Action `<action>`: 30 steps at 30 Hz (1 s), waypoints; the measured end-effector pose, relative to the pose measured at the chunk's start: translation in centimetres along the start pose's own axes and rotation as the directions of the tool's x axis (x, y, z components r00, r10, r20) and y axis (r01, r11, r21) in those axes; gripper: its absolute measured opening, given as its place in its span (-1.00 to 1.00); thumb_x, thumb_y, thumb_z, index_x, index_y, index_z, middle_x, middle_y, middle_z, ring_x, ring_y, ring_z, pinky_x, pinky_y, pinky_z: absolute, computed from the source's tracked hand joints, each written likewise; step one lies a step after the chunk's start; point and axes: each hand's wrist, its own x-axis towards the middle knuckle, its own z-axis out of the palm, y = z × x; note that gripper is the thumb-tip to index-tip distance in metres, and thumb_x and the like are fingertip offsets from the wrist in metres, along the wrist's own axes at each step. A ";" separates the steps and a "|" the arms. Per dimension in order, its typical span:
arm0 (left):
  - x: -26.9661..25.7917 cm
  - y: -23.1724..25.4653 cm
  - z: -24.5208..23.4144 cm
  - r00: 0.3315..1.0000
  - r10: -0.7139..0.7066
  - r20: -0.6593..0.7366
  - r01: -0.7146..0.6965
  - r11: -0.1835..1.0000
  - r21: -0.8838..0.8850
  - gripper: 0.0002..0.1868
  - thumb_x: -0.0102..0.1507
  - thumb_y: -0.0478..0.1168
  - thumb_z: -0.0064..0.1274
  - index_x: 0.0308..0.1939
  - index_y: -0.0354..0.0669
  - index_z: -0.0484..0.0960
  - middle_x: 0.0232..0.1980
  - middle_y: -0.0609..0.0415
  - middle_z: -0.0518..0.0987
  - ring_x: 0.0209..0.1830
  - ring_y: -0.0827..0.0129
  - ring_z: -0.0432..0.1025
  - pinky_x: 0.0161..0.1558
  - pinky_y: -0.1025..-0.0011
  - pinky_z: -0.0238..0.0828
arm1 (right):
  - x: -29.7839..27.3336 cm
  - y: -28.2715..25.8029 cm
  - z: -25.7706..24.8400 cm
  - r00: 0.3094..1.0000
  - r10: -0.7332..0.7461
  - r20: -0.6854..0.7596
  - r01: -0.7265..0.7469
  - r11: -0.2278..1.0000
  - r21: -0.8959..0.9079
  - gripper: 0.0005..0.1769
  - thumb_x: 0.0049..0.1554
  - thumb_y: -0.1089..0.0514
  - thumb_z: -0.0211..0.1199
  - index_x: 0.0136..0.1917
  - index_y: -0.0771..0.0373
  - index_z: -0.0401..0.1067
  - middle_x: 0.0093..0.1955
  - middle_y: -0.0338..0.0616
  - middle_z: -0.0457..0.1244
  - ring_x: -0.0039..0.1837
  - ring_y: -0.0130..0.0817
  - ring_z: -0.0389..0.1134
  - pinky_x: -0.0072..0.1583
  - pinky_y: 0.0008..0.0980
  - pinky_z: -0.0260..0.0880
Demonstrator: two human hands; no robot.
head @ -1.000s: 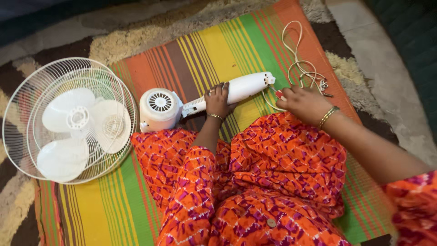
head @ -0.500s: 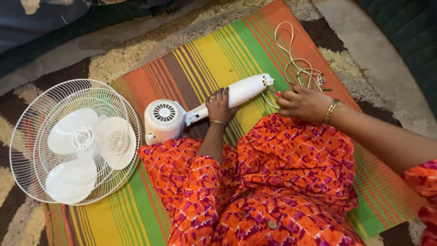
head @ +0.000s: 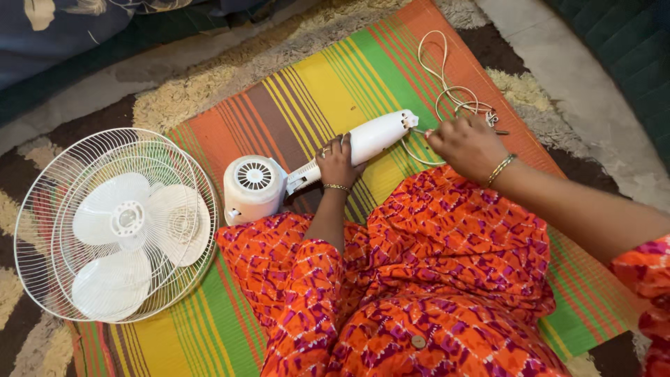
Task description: The person disassembles a white electric fan using a screwdriver. They remove screws from the fan housing, separate the motor casing from the base, and place the screwdriver down. The fan blades and cage remain attached to the base throughout.
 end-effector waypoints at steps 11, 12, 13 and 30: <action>-0.2 1.4 -4.2 0.952 -0.115 0.284 0.122 0.993 -0.007 0.05 0.04 0.21 0.35 0.53 0.16 0.18 0.57 0.03 0.15 0.60 0.10 -0.02 0.45 -0.23 -0.14 | 0.4 -1.1 0.7 0.948 0.157 -0.276 -0.117 0.981 0.156 -0.55 0.20 -0.15 0.16 0.26 0.09 0.43 0.37 0.00 0.28 0.14 -0.14 0.39 -0.01 -0.19 0.49; 0.3 1.7 -4.7 0.938 -0.134 0.320 0.141 0.990 0.002 0.06 0.04 0.21 0.34 0.54 0.20 0.14 0.60 0.02 0.09 0.64 0.08 -0.11 0.47 -0.26 -0.21 | 0.5 -1.1 0.8 0.880 0.308 -0.363 -0.230 0.942 0.243 -0.50 0.19 -0.23 0.16 0.20 0.14 0.43 0.38 0.10 0.30 0.15 -0.05 0.41 -0.03 -0.15 0.51; 0.9 2.0 -5.1 0.929 -0.148 0.339 0.152 0.988 0.015 0.07 0.06 0.22 0.33 0.54 0.22 0.10 0.63 0.01 0.01 0.66 0.05 -0.20 0.48 -0.28 -0.29 | 1.1 -0.9 0.9 0.886 0.410 -0.216 -0.337 0.889 0.310 -0.45 0.23 -0.26 0.16 0.24 0.20 0.42 0.27 0.13 0.31 0.05 -0.04 0.42 -0.09 -0.12 0.50; 3.2 3.5 -4.6 0.708 -0.406 0.578 0.363 0.911 0.196 0.15 0.17 0.04 0.31 0.63 0.51 -0.19 0.71 -0.03 -0.18 0.66 -0.13 -0.16 0.44 -0.41 -0.11 | -3.0 -5.9 2.4 0.871 0.482 -0.096 -0.422 0.833 0.358 -0.39 -0.06 -0.15 0.35 0.23 0.02 0.36 0.24 -0.01 0.26 0.18 -0.05 0.40 0.02 -0.11 0.48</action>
